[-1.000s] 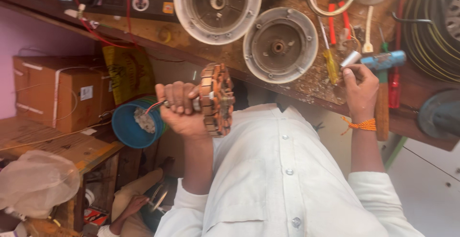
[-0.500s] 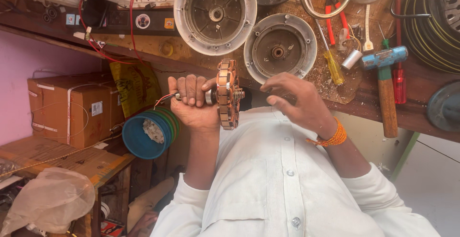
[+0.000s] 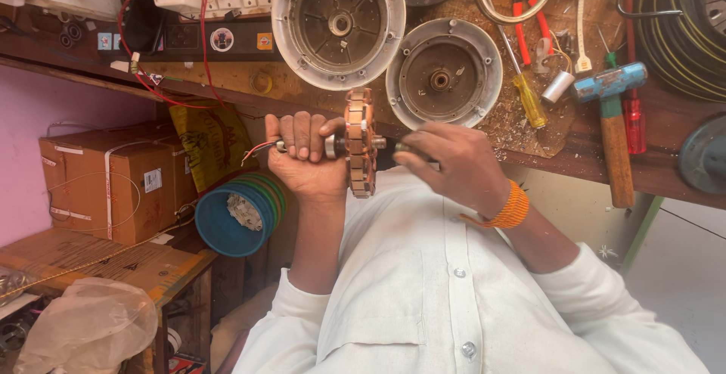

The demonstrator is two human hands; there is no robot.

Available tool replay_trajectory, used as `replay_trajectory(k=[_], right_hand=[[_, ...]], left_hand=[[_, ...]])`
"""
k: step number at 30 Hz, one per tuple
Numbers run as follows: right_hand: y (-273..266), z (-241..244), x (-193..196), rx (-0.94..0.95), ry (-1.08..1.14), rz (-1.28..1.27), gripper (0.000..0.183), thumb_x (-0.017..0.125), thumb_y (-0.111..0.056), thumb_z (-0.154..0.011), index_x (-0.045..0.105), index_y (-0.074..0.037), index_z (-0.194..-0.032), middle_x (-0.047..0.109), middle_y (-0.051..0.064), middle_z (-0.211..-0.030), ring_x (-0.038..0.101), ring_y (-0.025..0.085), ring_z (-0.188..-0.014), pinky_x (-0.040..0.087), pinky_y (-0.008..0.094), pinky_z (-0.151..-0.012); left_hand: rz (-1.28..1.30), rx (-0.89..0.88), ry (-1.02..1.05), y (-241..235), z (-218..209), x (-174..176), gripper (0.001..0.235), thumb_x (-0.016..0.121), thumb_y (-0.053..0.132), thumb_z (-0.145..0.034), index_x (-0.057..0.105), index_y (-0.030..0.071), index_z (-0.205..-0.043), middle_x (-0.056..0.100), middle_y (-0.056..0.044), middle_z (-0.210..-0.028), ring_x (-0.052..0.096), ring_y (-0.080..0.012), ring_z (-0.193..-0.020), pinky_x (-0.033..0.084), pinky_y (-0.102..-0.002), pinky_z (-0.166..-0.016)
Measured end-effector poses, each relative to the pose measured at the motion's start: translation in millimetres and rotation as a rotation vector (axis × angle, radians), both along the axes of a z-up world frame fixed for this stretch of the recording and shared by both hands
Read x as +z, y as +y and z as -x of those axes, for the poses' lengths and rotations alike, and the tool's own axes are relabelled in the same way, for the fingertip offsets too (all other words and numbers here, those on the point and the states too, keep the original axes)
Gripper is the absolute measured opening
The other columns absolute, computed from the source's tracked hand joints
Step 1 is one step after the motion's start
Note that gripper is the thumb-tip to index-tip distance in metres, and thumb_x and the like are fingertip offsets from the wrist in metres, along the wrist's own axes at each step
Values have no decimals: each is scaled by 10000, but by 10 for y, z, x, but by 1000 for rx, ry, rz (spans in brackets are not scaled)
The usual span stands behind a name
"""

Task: The person assembles a small electrical motor by inserting a copper-wound rotor into a plastic housing and tapping it into place with a hammer. The person then places a metal ring and a plastic cover over the assembly.

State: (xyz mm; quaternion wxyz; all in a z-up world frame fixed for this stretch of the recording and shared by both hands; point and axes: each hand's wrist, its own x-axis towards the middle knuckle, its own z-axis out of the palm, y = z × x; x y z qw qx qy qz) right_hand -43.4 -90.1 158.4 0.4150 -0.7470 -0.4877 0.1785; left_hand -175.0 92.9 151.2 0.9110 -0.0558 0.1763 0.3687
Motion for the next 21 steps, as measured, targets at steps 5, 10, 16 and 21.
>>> replay_trajectory(k=[5,10,16,21], right_hand=[[-411,-239,-521,-253,347,298,246,701,-192,-959,733,-13,-1126,741,103,-929,716,198,-808,563,329,-739],[-784,-418,-884,-451,1219,-100,353,599,-126,-942,622,0,-1272,658,86,-1171,666,166,-973,576,340,-845],[-707,-293,-595,-342,1070,-147,312,616,-97,-966,669,37,-1242,655,97,-1148,617,137,-979,536,296,-854],[-160,-54,22,-39,435,-215,348,791,-203,-882,706,-34,-1174,716,62,-1131,642,147,-958,530,287,-818]], left_hand=[[-55,30,-83,182,64,32,616,312,349,-1137,358,151,-555,297,9,-509,269,-119,-477,419,-299,-718],[-94,51,-104,179,101,78,639,302,380,-1143,341,152,-547,300,11,-506,258,-110,-461,412,-296,-698],[-203,-15,-229,84,51,111,681,261,452,-1167,323,171,-550,268,31,-485,218,-104,-432,412,-289,-692],[-230,-49,-276,48,14,160,692,247,472,-1175,321,180,-552,260,36,-481,216,-104,-435,410,-290,-685]])
